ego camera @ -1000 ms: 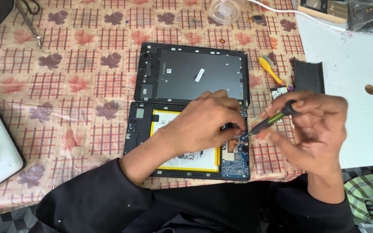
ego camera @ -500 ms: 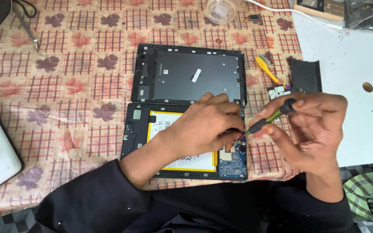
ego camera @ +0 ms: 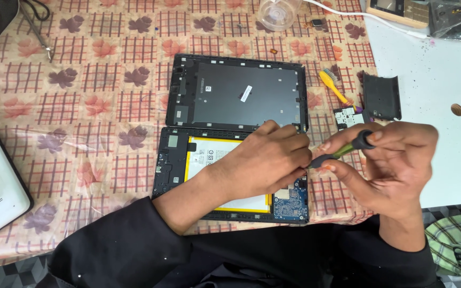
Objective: The person uses a screwdriver to unscrew and remove the motherboard from an opened tablet, then works on the battery and internal components, lifting the board out and continuing to unscrew parts of the device on the workbench.
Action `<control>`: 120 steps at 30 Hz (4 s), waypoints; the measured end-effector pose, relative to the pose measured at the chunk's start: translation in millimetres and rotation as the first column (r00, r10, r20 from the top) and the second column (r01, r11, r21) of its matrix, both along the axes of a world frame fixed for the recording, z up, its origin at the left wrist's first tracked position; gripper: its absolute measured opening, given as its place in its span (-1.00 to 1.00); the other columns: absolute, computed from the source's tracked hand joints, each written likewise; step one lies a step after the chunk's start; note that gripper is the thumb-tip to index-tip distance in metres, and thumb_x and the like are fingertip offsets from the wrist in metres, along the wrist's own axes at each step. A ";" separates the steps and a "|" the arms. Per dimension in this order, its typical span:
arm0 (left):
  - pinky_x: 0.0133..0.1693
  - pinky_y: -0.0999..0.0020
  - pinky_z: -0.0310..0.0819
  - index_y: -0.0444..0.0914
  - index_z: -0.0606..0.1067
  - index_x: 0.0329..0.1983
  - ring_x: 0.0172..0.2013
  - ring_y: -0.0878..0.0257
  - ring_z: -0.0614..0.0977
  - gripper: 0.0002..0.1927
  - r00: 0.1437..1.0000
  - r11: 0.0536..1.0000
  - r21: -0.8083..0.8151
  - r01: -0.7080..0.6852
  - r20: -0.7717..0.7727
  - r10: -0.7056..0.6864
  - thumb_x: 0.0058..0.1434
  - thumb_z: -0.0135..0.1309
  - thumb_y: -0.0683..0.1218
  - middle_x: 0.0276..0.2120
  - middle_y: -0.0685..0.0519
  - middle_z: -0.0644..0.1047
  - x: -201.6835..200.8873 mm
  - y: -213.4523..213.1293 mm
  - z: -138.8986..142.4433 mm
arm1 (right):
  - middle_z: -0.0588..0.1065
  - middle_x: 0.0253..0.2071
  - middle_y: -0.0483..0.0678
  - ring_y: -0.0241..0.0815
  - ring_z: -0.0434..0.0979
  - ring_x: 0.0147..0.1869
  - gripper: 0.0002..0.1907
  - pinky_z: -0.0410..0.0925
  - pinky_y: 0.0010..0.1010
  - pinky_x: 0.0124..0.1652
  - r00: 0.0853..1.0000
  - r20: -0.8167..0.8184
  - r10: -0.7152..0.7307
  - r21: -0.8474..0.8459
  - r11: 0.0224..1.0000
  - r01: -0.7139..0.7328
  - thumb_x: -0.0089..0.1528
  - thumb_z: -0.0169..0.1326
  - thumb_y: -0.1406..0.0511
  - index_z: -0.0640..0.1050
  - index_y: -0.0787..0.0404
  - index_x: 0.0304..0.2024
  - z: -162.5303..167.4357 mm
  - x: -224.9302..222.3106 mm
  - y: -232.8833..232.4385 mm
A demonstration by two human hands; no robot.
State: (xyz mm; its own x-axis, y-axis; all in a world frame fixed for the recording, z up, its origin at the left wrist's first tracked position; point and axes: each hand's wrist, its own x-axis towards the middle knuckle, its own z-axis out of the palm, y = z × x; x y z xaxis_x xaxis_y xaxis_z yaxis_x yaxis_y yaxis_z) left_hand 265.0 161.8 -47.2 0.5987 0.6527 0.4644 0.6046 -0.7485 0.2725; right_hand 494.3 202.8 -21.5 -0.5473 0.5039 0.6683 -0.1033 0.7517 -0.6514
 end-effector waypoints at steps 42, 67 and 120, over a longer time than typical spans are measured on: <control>-0.10 0.19 0.32 -0.16 0.54 -0.15 -0.16 0.18 0.52 -0.95 0.895 0.925 0.096 -0.367 0.306 0.324 0.34 0.14 -0.16 -0.24 0.16 0.49 -23.9 4.9 24.7 | 0.46 -0.02 0.18 -0.01 0.65 0.03 -0.31 0.70 -0.28 -0.08 0.999 -0.022 0.049 0.008 0.999 -0.048 0.10 0.29 0.61 0.23 0.30 0.16 -14.0 9.7 1.9; 0.08 0.18 0.32 -0.10 0.61 -0.26 -0.12 0.24 0.55 -0.81 0.982 0.978 -0.194 0.071 0.184 -0.035 0.09 0.34 -0.01 -0.29 0.20 0.55 -23.3 2.8 22.7 | 0.48 -0.08 0.27 0.07 0.61 0.04 -0.27 0.51 0.06 0.29 0.978 -0.027 0.207 -0.153 0.966 -0.209 0.04 0.29 0.54 0.19 0.12 0.11 0.5 -1.0 -1.6; 0.00 0.17 0.31 -0.06 0.66 -0.34 -0.11 0.24 0.54 -0.85 0.981 0.960 -0.237 0.149 0.155 -0.114 0.03 0.35 0.01 -0.27 0.20 0.55 -27.6 -1.3 14.0 | 0.49 -0.06 0.30 0.11 0.67 0.03 -0.32 0.68 -0.15 0.01 0.985 -0.010 0.173 -0.057 0.983 -0.173 0.15 0.21 0.60 0.15 0.18 0.17 -2.4 -15.4 -5.5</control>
